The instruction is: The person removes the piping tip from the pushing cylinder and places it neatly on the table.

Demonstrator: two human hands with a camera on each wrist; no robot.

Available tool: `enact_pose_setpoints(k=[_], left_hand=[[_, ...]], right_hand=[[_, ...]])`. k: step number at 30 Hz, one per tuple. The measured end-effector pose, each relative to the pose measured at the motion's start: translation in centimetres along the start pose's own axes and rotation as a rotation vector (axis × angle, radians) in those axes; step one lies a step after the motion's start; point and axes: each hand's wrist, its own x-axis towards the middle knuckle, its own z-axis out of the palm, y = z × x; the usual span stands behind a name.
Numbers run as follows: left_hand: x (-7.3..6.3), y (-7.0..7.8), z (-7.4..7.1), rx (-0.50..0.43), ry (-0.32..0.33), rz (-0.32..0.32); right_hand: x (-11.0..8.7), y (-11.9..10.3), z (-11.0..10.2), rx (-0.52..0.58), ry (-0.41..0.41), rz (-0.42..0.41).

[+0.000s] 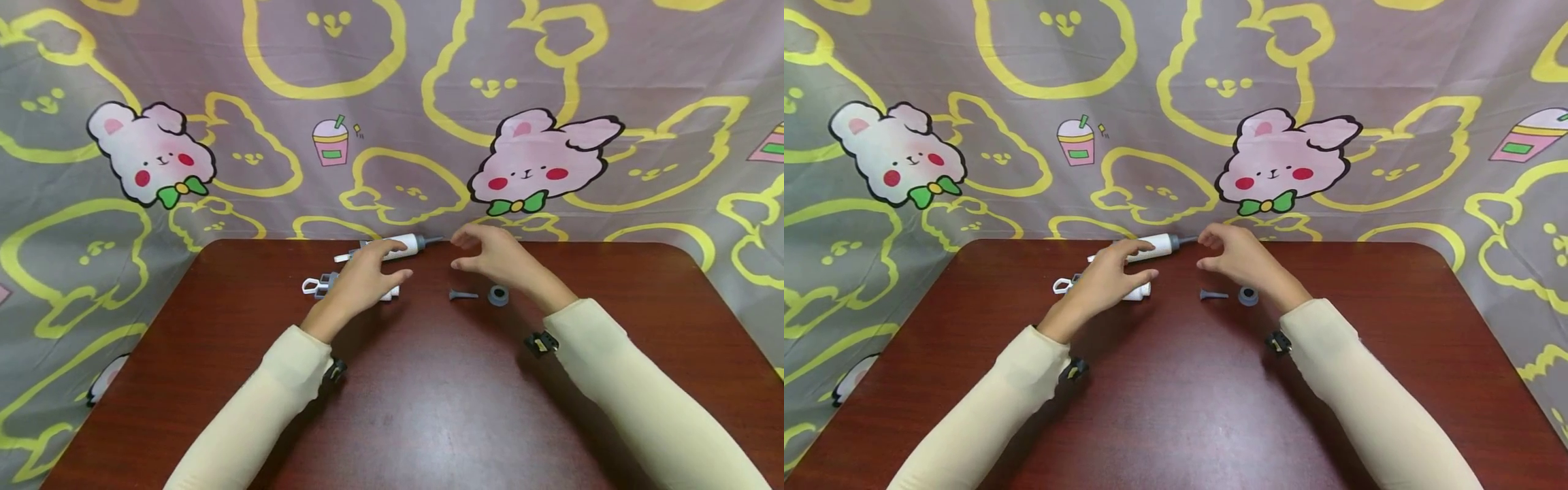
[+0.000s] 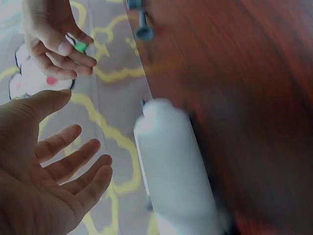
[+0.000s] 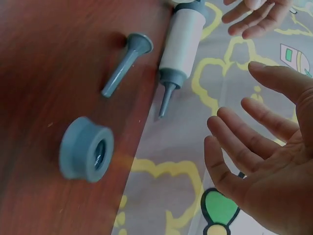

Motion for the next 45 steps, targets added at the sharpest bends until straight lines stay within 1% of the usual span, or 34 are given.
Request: enact_pose_setpoints(k=[4,8,14,18,22,28,33,40,45], left_hand=[[0.2,-1.7,-1.1,0.005,-0.001,-0.056],[0.6,-3.1,-2.0,-0.010,-0.024,-0.095],[1.3,-4.3,-2.7,-0.021,-0.053,-0.124],[1.9,-5.0,-3.1,-0.010,-0.063,-0.116],[2.6,-6.0,-3.3,0.011,-0.083,-0.096],[3.7,-7.1,-3.2,-0.002,-0.131,-0.138],[4.4,-7.6,-3.0,0.008,-0.146,-0.160],[5.0,-8.1,-2.9,0.027,-0.169,-0.166],[5.0,-8.5,-2.9,0.059,-0.200,-0.183]], right_hand=[[1.5,-0.4,0.4,0.024,-0.018,-0.021],[3.0,-0.2,0.8,0.055,-0.058,-0.037],[5.0,0.3,1.1,0.118,-0.112,-0.025],[6.2,0.3,1.5,0.130,-0.142,-0.018],[7.2,0.4,2.0,0.154,-0.160,-0.007],[8.4,0.6,2.7,0.227,-0.169,0.015],[9.1,0.6,3.3,0.253,-0.193,0.039],[9.8,0.6,4.0,0.234,-0.209,0.091],[9.9,0.6,4.4,0.211,-0.217,0.125]])
